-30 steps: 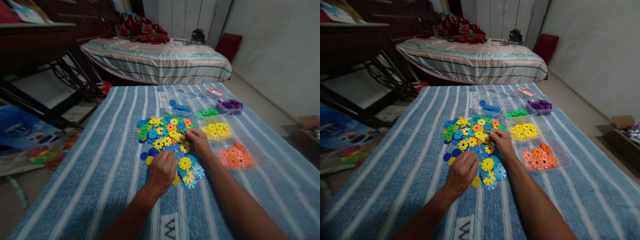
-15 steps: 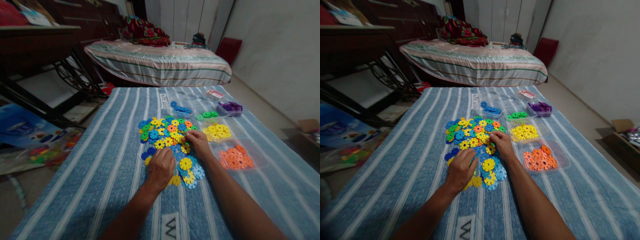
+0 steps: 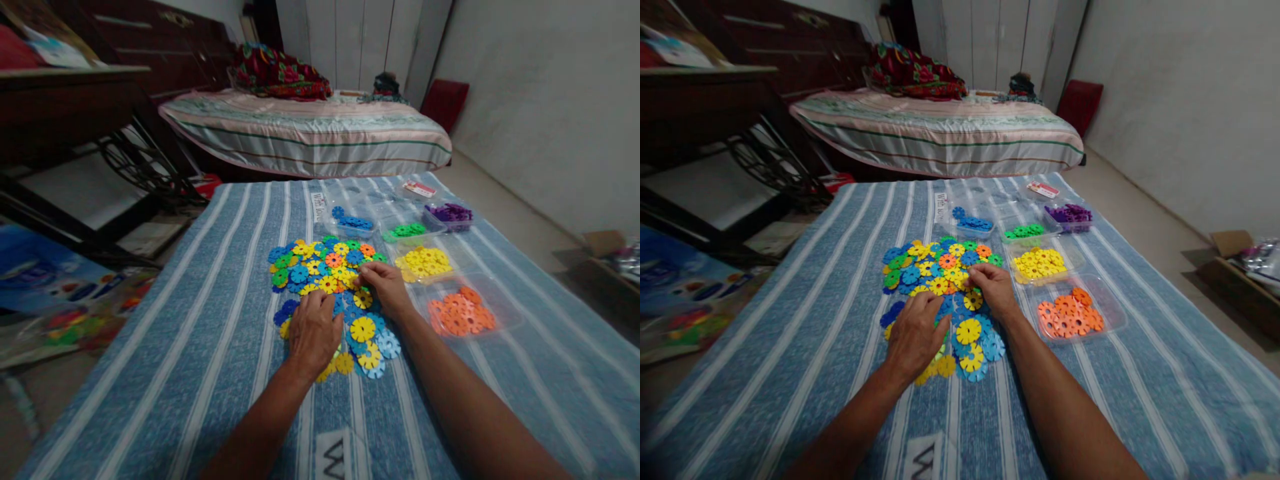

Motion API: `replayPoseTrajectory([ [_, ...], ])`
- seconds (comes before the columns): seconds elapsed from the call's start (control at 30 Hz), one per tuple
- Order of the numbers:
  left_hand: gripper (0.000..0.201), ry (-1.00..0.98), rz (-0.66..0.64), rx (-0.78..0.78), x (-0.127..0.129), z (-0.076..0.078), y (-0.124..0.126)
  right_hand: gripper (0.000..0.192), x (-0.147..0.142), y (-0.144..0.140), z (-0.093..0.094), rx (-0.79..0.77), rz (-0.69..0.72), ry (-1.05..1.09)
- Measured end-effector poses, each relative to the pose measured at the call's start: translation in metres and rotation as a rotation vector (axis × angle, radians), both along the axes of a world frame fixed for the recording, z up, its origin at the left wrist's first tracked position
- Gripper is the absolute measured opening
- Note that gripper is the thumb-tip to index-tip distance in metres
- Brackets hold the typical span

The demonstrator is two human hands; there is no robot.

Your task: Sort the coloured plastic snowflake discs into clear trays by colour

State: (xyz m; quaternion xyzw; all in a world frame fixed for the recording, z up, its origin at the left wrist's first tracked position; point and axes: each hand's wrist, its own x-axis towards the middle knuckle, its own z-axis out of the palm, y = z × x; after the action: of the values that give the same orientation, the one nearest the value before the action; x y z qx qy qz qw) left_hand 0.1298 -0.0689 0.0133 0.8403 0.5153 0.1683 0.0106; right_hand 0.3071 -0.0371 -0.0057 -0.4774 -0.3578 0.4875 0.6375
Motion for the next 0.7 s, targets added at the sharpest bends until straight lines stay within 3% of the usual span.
replayPoseTrajectory([
  [0.23, 0.009, 0.026, 0.008, -0.070, 0.000, 0.007, 0.000, 0.034, -0.001, 0.000, -0.001, 0.007, -0.007, -0.014],
  [0.47, 0.010, -0.002, -0.050, -0.007, -0.005, -0.002, 0.002, 0.035, -0.001, 0.002, -0.003, 0.006, 0.001, 0.015],
  [0.6, 0.025, 0.006, -0.111, 0.011, -0.010, -0.004, 0.006, 0.036, -0.002, 0.002, -0.003, 0.006, -0.006, 0.011],
  [0.7, 0.016, -0.002, -0.130, -0.024, -0.013, -0.002, 0.007, 0.034, -0.002, 0.002, -0.003, 0.008, -0.004, 0.016],
])
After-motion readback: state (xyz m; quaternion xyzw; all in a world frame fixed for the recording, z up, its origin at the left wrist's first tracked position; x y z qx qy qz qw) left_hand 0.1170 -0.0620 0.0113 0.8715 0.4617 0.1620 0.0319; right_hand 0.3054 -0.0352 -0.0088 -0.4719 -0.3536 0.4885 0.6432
